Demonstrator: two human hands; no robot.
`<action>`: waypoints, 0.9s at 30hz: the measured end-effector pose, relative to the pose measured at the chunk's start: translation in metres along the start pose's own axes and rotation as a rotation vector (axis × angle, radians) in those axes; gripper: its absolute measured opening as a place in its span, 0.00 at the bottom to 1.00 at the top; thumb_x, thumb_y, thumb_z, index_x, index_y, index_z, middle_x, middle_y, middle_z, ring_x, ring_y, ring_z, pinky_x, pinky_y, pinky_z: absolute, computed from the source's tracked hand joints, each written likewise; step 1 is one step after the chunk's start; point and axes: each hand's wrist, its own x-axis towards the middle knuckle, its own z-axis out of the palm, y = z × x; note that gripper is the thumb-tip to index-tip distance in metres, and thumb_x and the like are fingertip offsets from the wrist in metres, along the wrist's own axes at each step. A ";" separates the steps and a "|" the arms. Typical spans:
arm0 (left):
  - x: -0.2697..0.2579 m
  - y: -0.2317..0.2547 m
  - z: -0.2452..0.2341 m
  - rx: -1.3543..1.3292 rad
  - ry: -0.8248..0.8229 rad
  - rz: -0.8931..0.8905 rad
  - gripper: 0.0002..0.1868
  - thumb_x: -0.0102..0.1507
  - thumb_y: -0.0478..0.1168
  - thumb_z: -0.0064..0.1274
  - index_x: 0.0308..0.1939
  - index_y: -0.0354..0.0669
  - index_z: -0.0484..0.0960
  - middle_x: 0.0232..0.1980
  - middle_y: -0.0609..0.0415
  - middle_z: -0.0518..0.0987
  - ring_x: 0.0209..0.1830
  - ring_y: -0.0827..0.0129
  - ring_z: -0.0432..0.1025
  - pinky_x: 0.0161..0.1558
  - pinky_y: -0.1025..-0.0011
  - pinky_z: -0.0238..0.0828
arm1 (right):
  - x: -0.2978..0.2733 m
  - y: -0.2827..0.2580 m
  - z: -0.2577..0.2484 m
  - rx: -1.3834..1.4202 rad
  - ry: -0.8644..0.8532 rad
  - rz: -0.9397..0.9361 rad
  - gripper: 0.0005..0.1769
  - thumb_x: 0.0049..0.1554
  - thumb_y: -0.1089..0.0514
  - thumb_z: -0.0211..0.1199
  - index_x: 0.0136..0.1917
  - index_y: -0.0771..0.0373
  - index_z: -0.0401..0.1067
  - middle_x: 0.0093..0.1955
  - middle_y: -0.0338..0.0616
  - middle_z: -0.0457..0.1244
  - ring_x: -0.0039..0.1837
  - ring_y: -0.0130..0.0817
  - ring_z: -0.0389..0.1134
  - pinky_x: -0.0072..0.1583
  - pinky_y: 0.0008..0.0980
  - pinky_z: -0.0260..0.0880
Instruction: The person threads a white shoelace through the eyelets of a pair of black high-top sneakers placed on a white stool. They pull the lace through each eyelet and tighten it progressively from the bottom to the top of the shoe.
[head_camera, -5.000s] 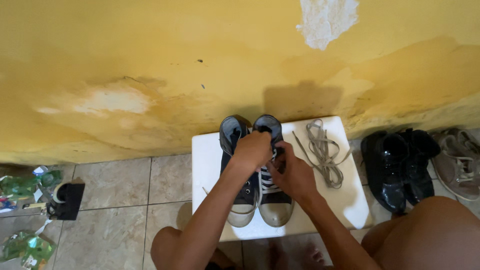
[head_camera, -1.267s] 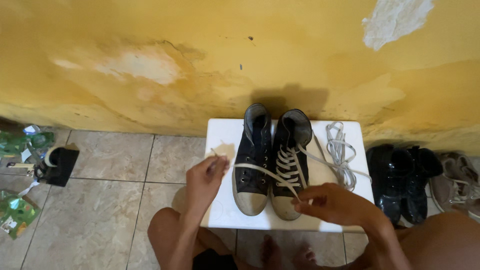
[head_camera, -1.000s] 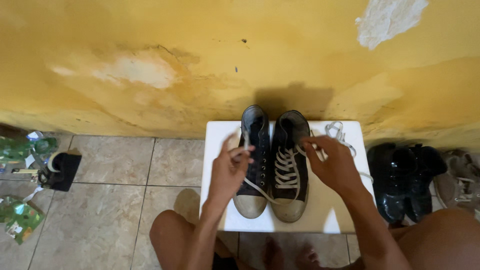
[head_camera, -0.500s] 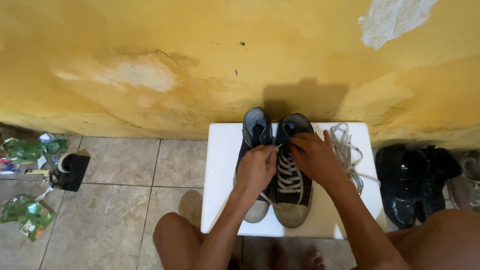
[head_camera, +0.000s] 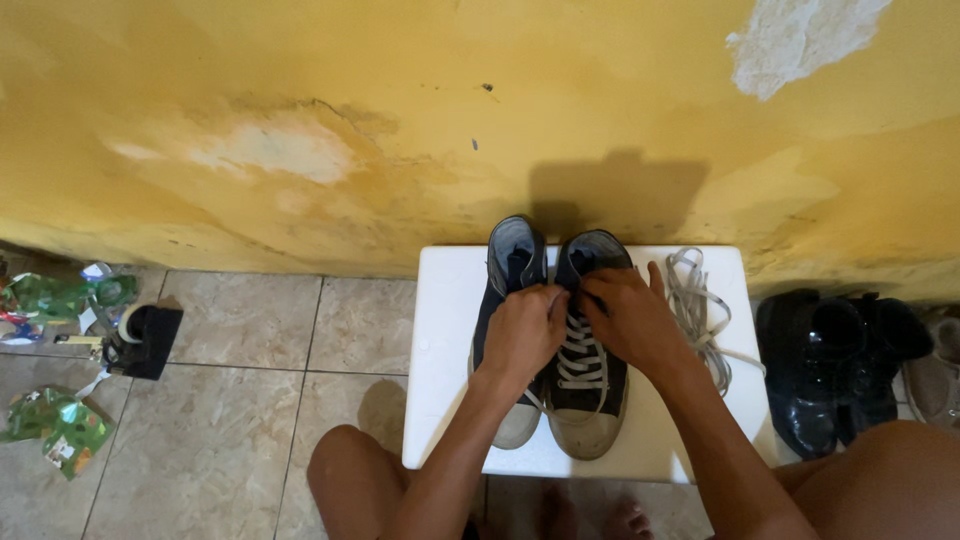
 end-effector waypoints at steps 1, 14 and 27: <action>0.001 0.001 0.000 -0.010 -0.014 -0.036 0.11 0.66 0.40 0.51 0.38 0.37 0.85 0.35 0.37 0.82 0.34 0.41 0.77 0.37 0.52 0.74 | 0.000 -0.001 -0.001 -0.028 0.010 -0.012 0.13 0.56 0.54 0.63 0.52 0.60 0.78 0.59 0.44 0.69 0.67 0.47 0.64 0.73 0.71 0.45; 0.003 -0.012 -0.010 -0.378 -0.210 -0.345 0.15 0.63 0.42 0.55 0.50 0.40 0.85 0.29 0.46 0.84 0.25 0.63 0.80 0.28 0.66 0.73 | -0.043 0.063 -0.070 -0.080 0.505 0.109 0.05 0.61 0.62 0.66 0.50 0.64 0.80 0.56 0.58 0.70 0.61 0.52 0.71 0.63 0.44 0.71; 0.009 0.025 0.017 0.051 -0.041 -0.134 0.30 0.59 0.49 0.62 0.61 0.40 0.73 0.31 0.33 0.81 0.33 0.39 0.78 0.35 0.52 0.76 | -0.041 0.018 -0.040 0.271 0.295 0.357 0.17 0.60 0.64 0.60 0.62 0.58 0.76 0.51 0.53 0.70 0.40 0.49 0.72 0.45 0.42 0.73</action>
